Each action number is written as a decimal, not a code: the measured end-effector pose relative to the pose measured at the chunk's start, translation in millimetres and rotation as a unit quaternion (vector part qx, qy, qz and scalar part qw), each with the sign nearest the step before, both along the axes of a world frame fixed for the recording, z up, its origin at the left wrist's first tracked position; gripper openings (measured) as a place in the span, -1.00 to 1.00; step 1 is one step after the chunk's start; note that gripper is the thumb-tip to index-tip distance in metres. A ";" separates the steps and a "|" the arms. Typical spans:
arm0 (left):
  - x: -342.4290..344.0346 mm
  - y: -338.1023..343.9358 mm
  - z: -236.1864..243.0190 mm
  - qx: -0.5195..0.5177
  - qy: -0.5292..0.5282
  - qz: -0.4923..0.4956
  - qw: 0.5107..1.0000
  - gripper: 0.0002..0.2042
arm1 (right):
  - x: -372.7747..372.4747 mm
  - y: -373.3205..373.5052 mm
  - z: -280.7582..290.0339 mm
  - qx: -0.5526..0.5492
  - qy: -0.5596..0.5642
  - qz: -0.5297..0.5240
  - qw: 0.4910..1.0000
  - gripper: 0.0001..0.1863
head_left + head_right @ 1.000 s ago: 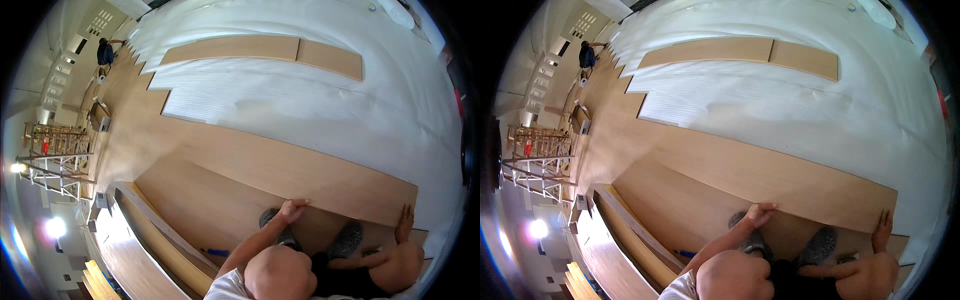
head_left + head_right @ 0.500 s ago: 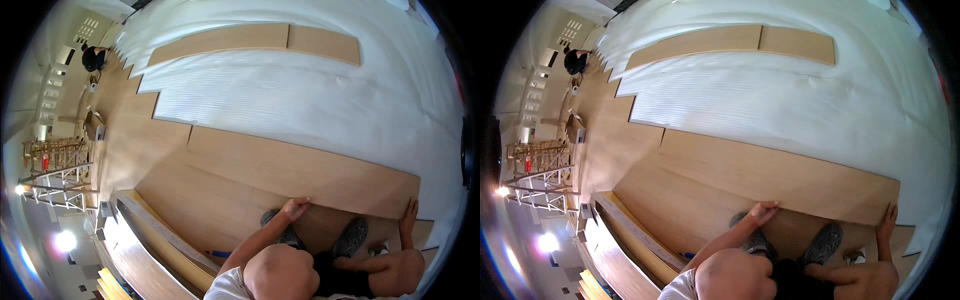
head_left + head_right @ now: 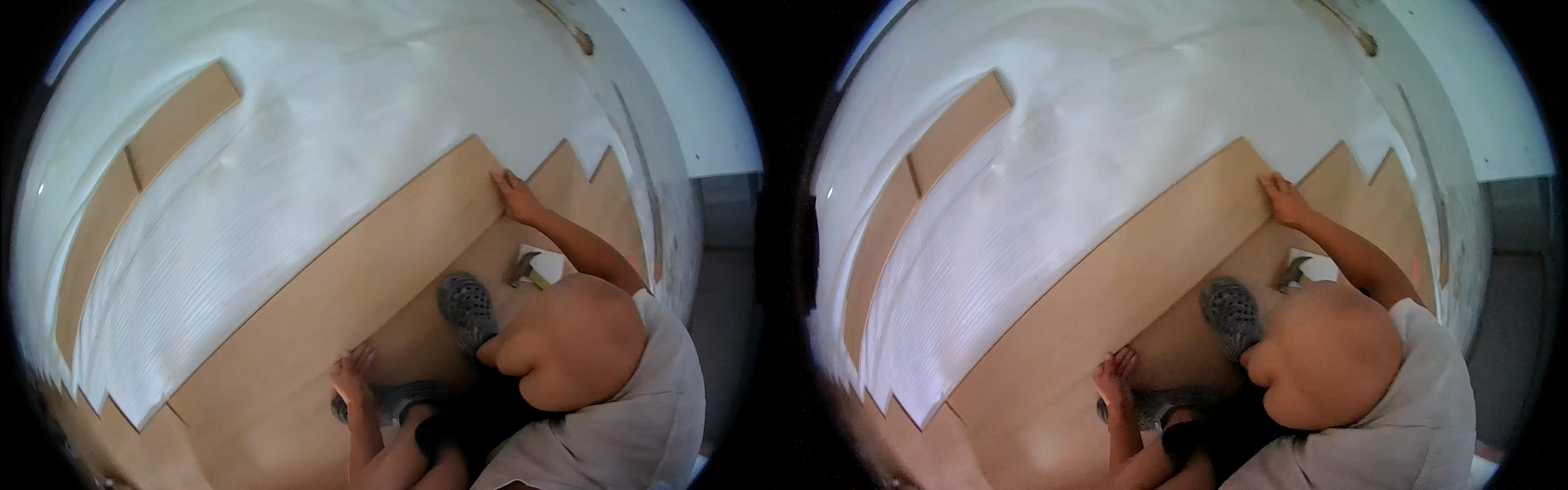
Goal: The person places wood-patterned panels on the floor, fits them together by hand, and uses a hammer and a white tapping block to secure the joints. They also use a utility knife to open a cardboard box and remove a new panel.
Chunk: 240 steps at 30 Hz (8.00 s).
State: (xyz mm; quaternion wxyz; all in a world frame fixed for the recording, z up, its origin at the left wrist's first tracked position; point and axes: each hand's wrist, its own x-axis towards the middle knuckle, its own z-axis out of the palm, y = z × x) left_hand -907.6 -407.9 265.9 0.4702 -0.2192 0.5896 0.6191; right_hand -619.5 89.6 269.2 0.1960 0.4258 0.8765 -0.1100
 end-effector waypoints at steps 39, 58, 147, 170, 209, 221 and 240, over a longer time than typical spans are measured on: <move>-302.0 -59.8 34.5 -0.273 0.535 -0.480 0.640 -0.69 | -295.9 -129.5 4.6 0.017 0.289 0.266 0.920 -0.62; -199.7 27.6 8.2 -0.323 0.562 -0.425 0.632 -0.60 | -178.0 15.9 -35.9 -0.012 0.135 0.108 0.985 -0.52; -296.1 -50.0 -54.1 -0.399 0.571 -0.299 0.652 -0.86 | -283.2 -133.1 2.6 -0.113 0.230 -0.202 0.945 -0.62; -242.9 -133.8 -7.6 -0.350 0.605 -0.211 0.683 -0.70 | 189.7 -182.8 82.6 -0.061 0.026 -0.054 0.996 -0.35; -190.7 100.4 65.1 -0.232 0.600 -0.514 0.568 0.08 | -143.5 -76.5 208.9 0.056 0.047 0.134 0.988 -0.56; -185.0 103.7 44.0 -0.270 0.604 -0.445 0.604 0.07 | -460.3 -79.3 189.4 0.178 0.003 0.403 0.897 -0.79; -199.9 91.6 51.2 -0.309 0.536 -0.546 0.565 -0.01 | -476.3 -119.3 160.6 0.155 -0.057 0.533 0.830 -0.84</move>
